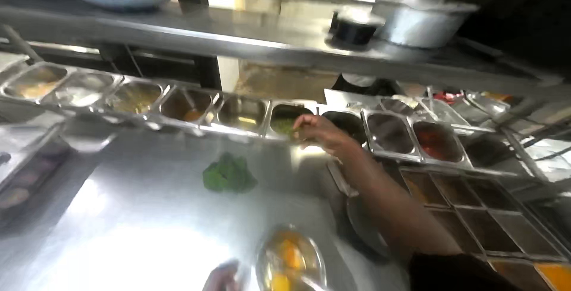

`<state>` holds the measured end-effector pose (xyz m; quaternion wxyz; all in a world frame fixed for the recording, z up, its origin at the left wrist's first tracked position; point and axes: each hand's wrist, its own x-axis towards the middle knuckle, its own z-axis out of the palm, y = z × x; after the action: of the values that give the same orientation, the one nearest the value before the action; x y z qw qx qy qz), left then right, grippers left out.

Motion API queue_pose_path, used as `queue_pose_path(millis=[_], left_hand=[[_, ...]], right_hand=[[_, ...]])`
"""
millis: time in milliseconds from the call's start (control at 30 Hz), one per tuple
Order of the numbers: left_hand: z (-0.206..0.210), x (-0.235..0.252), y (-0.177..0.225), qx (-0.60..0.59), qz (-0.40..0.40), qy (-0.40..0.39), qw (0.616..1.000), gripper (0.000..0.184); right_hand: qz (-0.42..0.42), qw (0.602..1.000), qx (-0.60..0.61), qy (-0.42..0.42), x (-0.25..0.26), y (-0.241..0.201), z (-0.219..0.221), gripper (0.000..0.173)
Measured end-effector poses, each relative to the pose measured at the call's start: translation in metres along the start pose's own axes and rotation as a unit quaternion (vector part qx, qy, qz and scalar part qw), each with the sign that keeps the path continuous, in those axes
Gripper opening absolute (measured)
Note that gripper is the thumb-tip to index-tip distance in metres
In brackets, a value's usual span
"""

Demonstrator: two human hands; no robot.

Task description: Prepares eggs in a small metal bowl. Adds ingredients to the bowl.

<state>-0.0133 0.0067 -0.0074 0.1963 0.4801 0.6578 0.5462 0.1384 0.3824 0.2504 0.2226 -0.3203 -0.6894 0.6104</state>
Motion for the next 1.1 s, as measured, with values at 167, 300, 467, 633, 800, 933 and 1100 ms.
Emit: queue_pose_path(millis=[167, 300, 467, 633, 800, 933, 1100], left_hand=[[0.002, -0.002, -0.004, 0.022, 0.033, 0.045, 0.998, 0.052], [0.002, 0.000, 0.000, 0.018, 0.027, 0.038, 0.999, 0.050], [0.001, 0.000, -0.001, 0.016, 0.020, 0.030, 0.999, 0.048], [0.000, 0.001, 0.000, 0.002, 0.024, 0.024, 0.999, 0.047], [0.001, 0.000, -0.001, -0.009, 0.024, 0.027, 0.999, 0.043], [-0.003, -0.002, 0.007, -0.026, 0.004, 0.012, 1.000, 0.037], [-0.007, 0.000, 0.005, -0.089, -0.017, -0.018, 0.996, 0.028]], right_hand=[[-0.042, 0.976, -0.200, -0.070, -0.129, 0.059, 0.070, 0.018], [-0.005, 0.950, -0.312, -0.018, -0.167, 0.101, 0.103, 0.012], [-0.076, 0.957, -0.274, 0.061, -0.189, 0.103, 0.111, 0.013], [-0.005, 0.937, -0.349, 0.026, -0.196, 0.103, 0.116, 0.017], [0.116, 0.965, -0.233, 0.012, -0.188, 0.101, 0.117, 0.016], [0.124, 0.972, 0.116, 0.161, -0.146, 0.065, 0.099, 0.012], [-0.171, 0.925, -0.030, 0.338, -0.026, 0.019, 0.060, 0.014]])
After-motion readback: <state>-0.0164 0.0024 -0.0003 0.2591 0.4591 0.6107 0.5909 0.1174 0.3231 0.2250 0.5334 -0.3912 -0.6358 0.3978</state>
